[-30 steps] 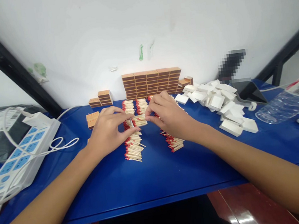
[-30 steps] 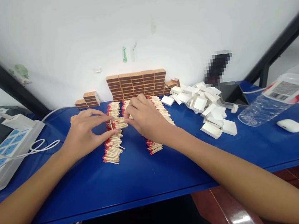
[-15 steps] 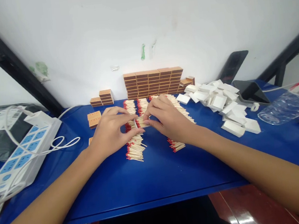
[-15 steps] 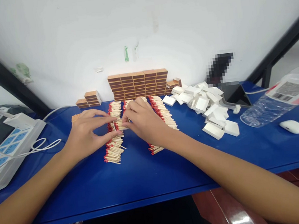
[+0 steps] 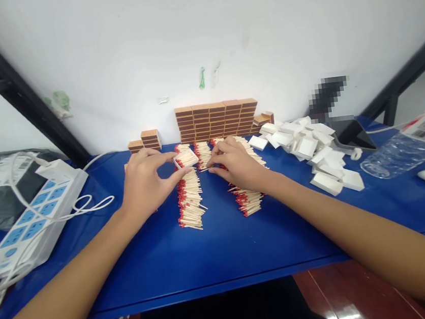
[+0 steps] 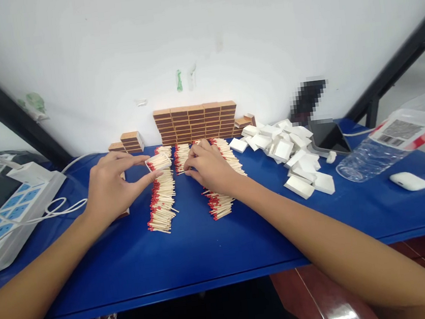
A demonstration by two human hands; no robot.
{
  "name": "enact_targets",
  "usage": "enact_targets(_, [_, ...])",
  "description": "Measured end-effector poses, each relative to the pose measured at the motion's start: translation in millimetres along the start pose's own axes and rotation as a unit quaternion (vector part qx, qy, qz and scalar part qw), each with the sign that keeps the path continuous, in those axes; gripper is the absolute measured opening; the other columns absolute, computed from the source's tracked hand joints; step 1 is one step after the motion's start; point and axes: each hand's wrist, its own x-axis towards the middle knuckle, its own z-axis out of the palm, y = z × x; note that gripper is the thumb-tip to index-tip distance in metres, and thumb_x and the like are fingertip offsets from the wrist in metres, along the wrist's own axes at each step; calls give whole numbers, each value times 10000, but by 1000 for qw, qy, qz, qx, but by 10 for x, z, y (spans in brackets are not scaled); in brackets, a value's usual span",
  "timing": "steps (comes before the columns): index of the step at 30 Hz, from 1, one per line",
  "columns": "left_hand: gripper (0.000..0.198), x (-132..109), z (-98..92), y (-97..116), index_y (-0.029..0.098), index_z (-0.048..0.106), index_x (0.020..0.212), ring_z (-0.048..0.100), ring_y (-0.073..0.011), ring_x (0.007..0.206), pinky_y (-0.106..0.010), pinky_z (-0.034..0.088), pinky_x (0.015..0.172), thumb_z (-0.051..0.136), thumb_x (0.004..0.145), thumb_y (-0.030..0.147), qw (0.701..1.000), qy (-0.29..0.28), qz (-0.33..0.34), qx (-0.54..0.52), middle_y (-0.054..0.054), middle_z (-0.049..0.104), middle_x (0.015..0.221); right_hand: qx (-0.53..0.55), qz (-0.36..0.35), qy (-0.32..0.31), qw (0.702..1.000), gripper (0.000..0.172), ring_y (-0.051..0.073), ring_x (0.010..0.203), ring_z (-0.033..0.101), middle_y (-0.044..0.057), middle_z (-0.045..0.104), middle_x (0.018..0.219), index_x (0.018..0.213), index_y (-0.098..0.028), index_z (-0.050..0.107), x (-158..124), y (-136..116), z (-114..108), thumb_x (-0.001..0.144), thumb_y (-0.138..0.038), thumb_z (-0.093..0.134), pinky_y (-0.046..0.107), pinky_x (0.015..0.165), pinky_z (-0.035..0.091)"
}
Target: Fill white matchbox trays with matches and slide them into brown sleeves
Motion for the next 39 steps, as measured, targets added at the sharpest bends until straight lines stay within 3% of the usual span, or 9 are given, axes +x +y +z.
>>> enact_targets(10, [408,3,10,-2,207,835,1113,722,-270,955,-428,529,907,859,856,523,999,-25,31,7,-87,789,998,-10,15,-64,998,56,292,1073,488,117,651,1052,930,-175,721,26,-38,-6,977,-190,695,433,970,410])
enact_targets(19, [399,2,25,-51,205,841,1061,714,-307,978,-465,519,926,852,854,546,997,-67,31,33,-104,792,984,3,7,-74,997,94,286,1034,486,116,643,1040,965,-186,710,8,-65,-155,1012,-243,652,439,954,398])
enact_targets(29, [406,7,18,-56,227,835,1067,705,-300,997,-471,514,946,813,878,586,996,-74,28,34,-93,798,996,-1,-3,-106,994,92,295,1069,494,117,640,1034,918,-183,734,-6,-86,-84,988,-222,689,429,952,423])
enact_targets(32, [399,15,12,-56,215,836,1061,704,-303,989,-469,511,925,820,877,569,996,-82,34,33,-106,790,987,0,-2,-90,996,91,293,1046,492,121,641,1032,934,-180,710,-3,-90,-168,1002,-209,657,440,949,419])
enact_targets(39, [347,-10,18,45,247,844,1073,697,-262,971,-414,506,914,913,810,462,993,-92,71,-12,-72,785,1018,37,-11,18,999,133,285,1058,466,105,616,1061,948,-221,639,20,-279,-313,1058,-272,585,436,953,394])
